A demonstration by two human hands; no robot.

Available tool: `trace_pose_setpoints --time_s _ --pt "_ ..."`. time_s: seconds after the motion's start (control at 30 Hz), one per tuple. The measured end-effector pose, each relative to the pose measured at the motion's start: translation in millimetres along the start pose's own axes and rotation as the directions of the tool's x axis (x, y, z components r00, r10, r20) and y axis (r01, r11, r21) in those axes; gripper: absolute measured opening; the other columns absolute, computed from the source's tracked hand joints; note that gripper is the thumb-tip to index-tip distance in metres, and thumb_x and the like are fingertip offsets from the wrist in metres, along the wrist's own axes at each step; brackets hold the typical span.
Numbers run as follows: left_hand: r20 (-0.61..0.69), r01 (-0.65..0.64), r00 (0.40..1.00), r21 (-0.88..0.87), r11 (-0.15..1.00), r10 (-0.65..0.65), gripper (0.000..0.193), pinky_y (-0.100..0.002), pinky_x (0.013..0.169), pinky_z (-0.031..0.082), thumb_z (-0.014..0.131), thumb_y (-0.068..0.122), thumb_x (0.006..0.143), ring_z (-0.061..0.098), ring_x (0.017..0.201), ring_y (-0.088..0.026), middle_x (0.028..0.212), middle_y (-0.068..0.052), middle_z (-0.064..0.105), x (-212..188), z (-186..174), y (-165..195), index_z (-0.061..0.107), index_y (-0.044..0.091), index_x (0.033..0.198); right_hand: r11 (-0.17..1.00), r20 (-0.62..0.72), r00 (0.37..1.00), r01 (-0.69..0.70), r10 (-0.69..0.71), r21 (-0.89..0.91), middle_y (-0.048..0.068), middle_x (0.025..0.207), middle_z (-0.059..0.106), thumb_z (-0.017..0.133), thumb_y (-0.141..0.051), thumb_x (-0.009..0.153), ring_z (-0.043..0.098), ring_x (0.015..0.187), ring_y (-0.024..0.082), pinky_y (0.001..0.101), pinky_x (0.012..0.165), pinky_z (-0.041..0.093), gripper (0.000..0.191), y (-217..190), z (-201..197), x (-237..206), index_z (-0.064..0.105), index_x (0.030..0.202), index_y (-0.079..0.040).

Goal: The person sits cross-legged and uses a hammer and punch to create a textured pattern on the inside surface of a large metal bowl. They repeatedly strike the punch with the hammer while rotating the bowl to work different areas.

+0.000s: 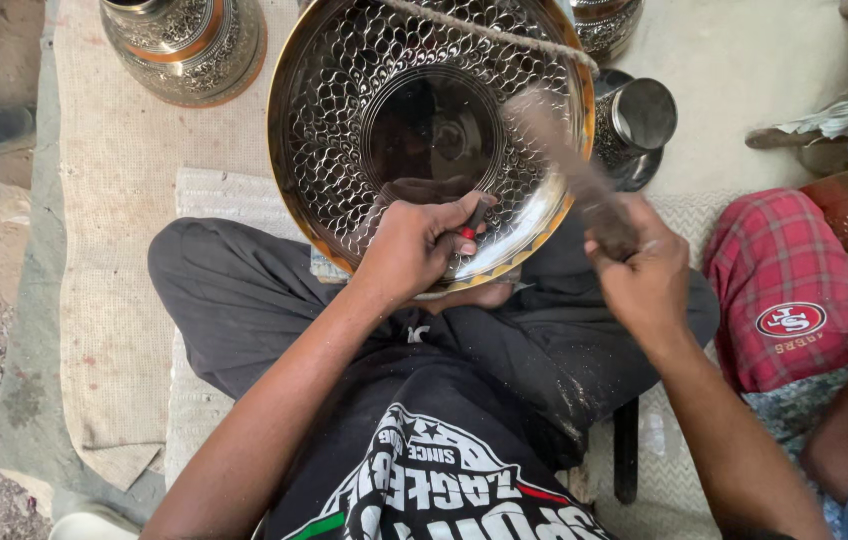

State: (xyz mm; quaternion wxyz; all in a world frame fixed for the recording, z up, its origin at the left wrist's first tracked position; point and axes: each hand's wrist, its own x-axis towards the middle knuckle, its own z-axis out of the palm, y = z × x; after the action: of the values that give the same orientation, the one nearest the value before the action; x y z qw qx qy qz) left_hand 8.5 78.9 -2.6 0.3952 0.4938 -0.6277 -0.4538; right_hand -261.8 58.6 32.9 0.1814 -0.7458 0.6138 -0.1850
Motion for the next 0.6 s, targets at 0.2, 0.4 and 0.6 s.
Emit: trace_pose_setpoints --time_s 0.2,0.4,0.6 --pt "0.004 -0.012 1.000 0.036 0.999 0.011 0.049 -0.030 0.080 0.058 0.068 -0.007 0.085 0.078 0.089 -0.021 0.097 -0.016 0.076 -0.3 -3.3 -0.4 0.065 0.005 0.133 0.998 -0.005 0.999 -0.039 0.039 0.049 0.011 0.104 0.077 0.072 0.001 0.081 0.075 0.092 0.025 0.0370 0.080 0.057 0.046 -1.1 1.4 -0.5 0.070 0.124 -0.015" --pt "0.028 0.005 1.000 0.027 1.000 -0.006 0.055 -0.029 0.079 0.058 0.067 -0.009 0.083 0.079 0.088 -0.019 0.099 -0.016 0.076 1.1 -6.3 0.5 0.064 0.007 0.135 0.994 0.001 0.999 -0.052 0.053 0.095 0.011 0.103 0.078 0.074 -0.001 0.082 0.076 0.093 0.025 0.0371 0.081 0.056 0.045 2.2 8.0 -3.1 0.069 0.124 -0.016" --pt "0.043 0.004 0.999 -0.019 1.000 -0.003 0.053 -0.027 0.080 0.060 0.064 -0.011 0.085 0.079 0.091 -0.017 0.101 -0.014 0.078 1.1 -8.2 -3.8 0.063 0.004 0.135 0.993 -0.008 0.996 -0.086 0.087 0.080 0.010 0.103 0.078 0.075 -0.001 0.084 0.075 0.092 0.024 0.0366 0.080 0.056 0.042 1.0 12.2 -8.5 0.068 0.124 -0.014"
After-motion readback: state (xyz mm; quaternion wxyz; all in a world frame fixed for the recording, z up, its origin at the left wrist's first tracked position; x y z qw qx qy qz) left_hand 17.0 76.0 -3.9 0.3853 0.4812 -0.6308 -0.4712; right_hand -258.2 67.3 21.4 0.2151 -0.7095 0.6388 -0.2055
